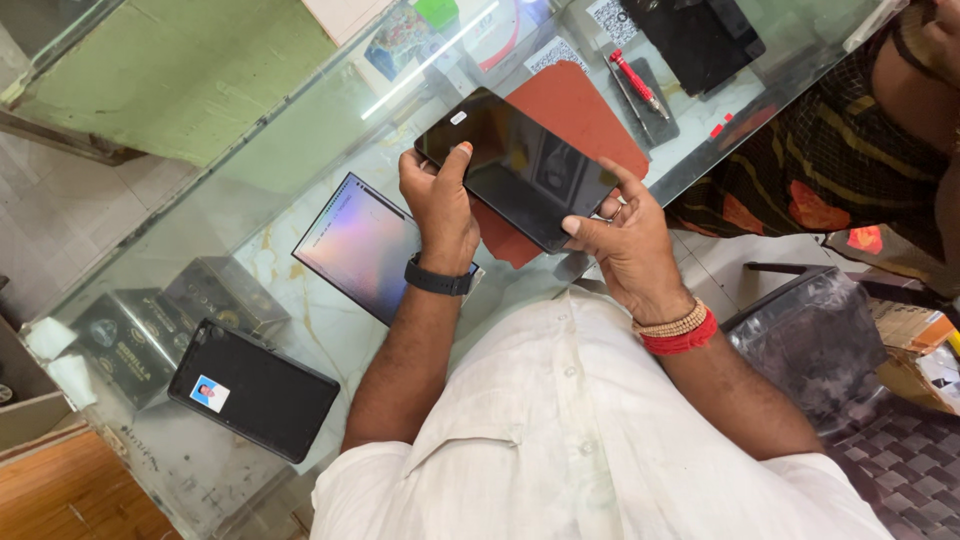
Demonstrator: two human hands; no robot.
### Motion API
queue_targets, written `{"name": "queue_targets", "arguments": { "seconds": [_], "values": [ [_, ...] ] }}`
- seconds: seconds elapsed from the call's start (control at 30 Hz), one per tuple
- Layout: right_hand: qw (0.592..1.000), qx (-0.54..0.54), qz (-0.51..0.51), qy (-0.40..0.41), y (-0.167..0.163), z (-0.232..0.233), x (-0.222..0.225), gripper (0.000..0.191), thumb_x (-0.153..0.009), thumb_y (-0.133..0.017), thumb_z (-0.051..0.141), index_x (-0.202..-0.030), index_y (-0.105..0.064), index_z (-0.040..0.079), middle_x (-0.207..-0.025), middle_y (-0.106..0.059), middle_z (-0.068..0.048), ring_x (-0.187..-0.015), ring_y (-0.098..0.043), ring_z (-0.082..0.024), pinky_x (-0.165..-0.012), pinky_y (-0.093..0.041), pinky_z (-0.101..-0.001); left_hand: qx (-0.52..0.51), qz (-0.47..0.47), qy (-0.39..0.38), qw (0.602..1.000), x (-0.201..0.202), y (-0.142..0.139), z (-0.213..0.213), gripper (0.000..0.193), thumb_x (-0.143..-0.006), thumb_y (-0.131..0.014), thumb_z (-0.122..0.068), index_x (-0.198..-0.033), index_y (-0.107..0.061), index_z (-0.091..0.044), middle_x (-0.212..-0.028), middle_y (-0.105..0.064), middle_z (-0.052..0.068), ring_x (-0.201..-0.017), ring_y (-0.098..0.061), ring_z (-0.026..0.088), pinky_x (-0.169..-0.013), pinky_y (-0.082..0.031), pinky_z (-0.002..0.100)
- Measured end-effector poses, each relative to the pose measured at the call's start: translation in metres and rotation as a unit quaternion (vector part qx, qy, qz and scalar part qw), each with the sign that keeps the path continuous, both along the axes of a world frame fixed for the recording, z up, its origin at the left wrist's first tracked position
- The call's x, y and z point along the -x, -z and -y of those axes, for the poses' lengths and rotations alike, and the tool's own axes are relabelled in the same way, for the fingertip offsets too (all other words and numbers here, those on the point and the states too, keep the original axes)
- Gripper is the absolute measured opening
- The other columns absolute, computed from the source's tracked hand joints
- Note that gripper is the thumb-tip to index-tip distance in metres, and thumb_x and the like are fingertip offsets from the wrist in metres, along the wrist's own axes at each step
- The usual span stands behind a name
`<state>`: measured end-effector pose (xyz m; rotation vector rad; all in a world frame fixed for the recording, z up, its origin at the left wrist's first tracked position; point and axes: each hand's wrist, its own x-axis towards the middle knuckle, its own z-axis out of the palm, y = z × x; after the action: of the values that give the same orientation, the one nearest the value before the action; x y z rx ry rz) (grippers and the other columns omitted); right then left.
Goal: The person repairs a tablet at a glass counter, prying open its back cover and working on the internal battery and board with a pry tool and screwdriver. They then handle a new screen panel, press a back cover onto the device, and apply adhesive from a yellow bottle to the opened tablet.
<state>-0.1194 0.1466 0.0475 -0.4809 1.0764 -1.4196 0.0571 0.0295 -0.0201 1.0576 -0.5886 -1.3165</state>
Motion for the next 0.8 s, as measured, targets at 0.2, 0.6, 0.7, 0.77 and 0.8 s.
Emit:
{"name": "queue_targets", "arguments": {
  "seconds": [0.2,0.6,0.7,0.77,0.8],
  "values": [
    [0.998,0.035,-0.039,-0.024,0.011,-0.001,0.002,0.076,-0.083,-0.073,-0.013,-0.149,-0.037,-0.002,-0.109,-0.061,-0.005,-0.095,-0.071,-0.014,-0.081,-0.065,-0.0339,-0.007,-0.019,0.010,1.000,-0.004,-0.006,0.000,0.038,-0.089,-0.071,0.002,-0.120,-0.050,0.007,-0.115,-0.066,0.016,-0.103,-0.066,0.019,-0.095,-0.054,0.033],
    [0.967,0.074,-0.208,-0.126,0.012,0.003,0.011,0.038,-0.093,-0.066,-0.003,-0.130,-0.058,-0.004,-0.113,-0.072,-0.009,-0.099,-0.069,-0.009,-0.077,-0.059,-0.0255,0.003,-0.010,0.030,0.999,0.009,-0.018,-0.008,0.025,-0.100,-0.065,-0.011,-0.120,-0.065,0.003,-0.112,-0.072,0.006,-0.100,-0.066,0.012,-0.091,-0.052,0.029],
    [0.919,0.094,-0.353,-0.148,-0.011,0.000,0.014,0.037,-0.092,-0.070,0.002,-0.127,-0.059,-0.005,-0.103,-0.075,-0.011,-0.089,-0.069,-0.011,-0.073,-0.057,-0.0250,-0.002,-0.046,0.125,0.991,0.014,-0.025,-0.021,0.033,-0.100,-0.067,-0.016,-0.127,-0.064,0.002,-0.119,-0.072,0.005,-0.107,-0.067,0.011,-0.095,-0.054,0.028],
    [0.867,0.087,-0.460,-0.169,-0.026,0.001,0.018,0.037,-0.091,-0.072,0.007,-0.124,-0.060,-0.004,-0.099,-0.076,-0.011,-0.085,-0.071,-0.012,-0.069,-0.057,-0.0259,-0.012,-0.124,0.158,0.980,0.021,-0.027,-0.031,0.040,-0.100,-0.067,-0.022,-0.133,-0.059,-0.001,-0.119,-0.070,0.004,-0.106,-0.067,0.013,-0.091,-0.056,0.032],
    [0.837,0.083,-0.508,-0.184,-0.033,0.001,0.019,0.038,-0.090,-0.073,0.010,-0.124,-0.060,-0.003,-0.100,-0.075,-0.011,-0.086,-0.073,-0.013,-0.069,-0.057,-0.0263,-0.016,-0.162,0.174,0.971,0.026,-0.027,-0.034,0.044,-0.100,-0.067,-0.025,-0.136,-0.056,-0.002,-0.119,-0.068,0.004,-0.106,-0.068,0.014,-0.089,-0.057,0.034]
  ]
}}
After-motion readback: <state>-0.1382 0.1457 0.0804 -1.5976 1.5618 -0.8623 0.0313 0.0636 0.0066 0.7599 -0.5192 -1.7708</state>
